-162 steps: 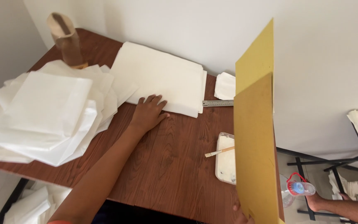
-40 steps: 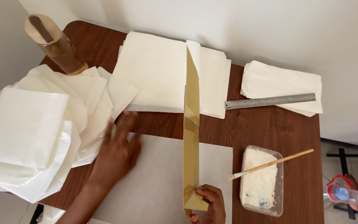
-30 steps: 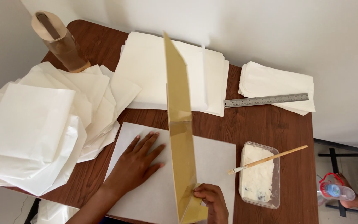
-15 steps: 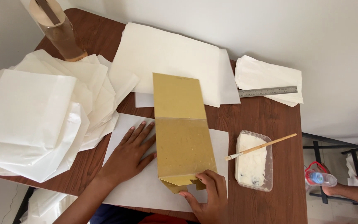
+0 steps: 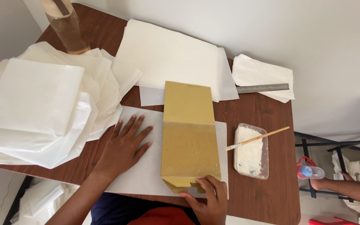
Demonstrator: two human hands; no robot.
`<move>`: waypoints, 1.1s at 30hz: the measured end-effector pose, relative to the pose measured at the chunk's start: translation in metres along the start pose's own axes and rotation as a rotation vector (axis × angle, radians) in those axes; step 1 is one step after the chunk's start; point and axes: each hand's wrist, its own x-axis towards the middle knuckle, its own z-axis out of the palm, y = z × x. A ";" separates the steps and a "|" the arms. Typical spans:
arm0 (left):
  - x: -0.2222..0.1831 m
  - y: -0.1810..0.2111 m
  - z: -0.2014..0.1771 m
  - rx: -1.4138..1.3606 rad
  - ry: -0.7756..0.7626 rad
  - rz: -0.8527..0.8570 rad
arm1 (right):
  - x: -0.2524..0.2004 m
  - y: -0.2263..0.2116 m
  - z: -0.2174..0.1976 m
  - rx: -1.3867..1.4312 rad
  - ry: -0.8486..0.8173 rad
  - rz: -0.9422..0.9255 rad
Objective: Manually assembling paper bags by folding paper around a template and applying glue with a brush.
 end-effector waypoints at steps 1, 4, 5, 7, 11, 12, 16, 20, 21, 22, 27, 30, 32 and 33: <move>0.001 -0.001 0.002 -0.006 -0.026 -0.008 | 0.003 -0.004 -0.001 0.010 -0.038 0.016; -0.002 -0.003 0.006 -0.009 -0.036 0.002 | 0.003 -0.010 0.007 -0.093 -0.100 0.076; -0.003 -0.004 0.005 -0.009 -0.031 -0.001 | 0.003 -0.012 0.007 -0.095 -0.100 0.071; -0.005 -0.006 0.004 -0.068 -0.063 -0.015 | 0.003 -0.014 0.009 -0.163 -0.220 0.074; -0.007 0.000 -0.003 -0.107 -0.013 -0.013 | 0.015 -0.015 -0.003 -0.228 -0.131 -0.038; -0.005 -0.001 -0.005 -0.113 -0.018 -0.025 | 0.019 -0.009 -0.003 -0.167 -0.137 -0.095; -0.004 0.001 -0.008 -0.130 -0.047 -0.033 | 0.020 0.014 -0.007 -0.046 -0.295 -0.088; 0.002 -0.001 -0.016 -0.161 -0.069 -0.022 | 0.032 0.029 0.001 0.003 -0.105 -0.169; 0.003 0.000 -0.018 -0.175 -0.081 -0.030 | 0.032 0.030 -0.001 0.048 -0.106 -0.159; 0.004 0.001 -0.020 -0.188 -0.094 -0.038 | 0.032 0.031 -0.003 0.094 -0.107 -0.149; 0.006 0.002 -0.022 -0.173 -0.120 -0.049 | 0.032 0.055 0.004 0.191 -0.338 -0.190; 0.007 0.004 -0.023 -0.186 -0.148 -0.052 | 0.030 0.054 0.003 0.155 -0.451 -0.121; 0.010 0.002 -0.025 -0.180 -0.154 -0.061 | 0.029 0.053 0.010 0.133 -0.471 -0.097; 0.010 0.003 -0.026 -0.185 -0.153 -0.059 | 0.025 0.053 0.012 0.104 -0.438 -0.080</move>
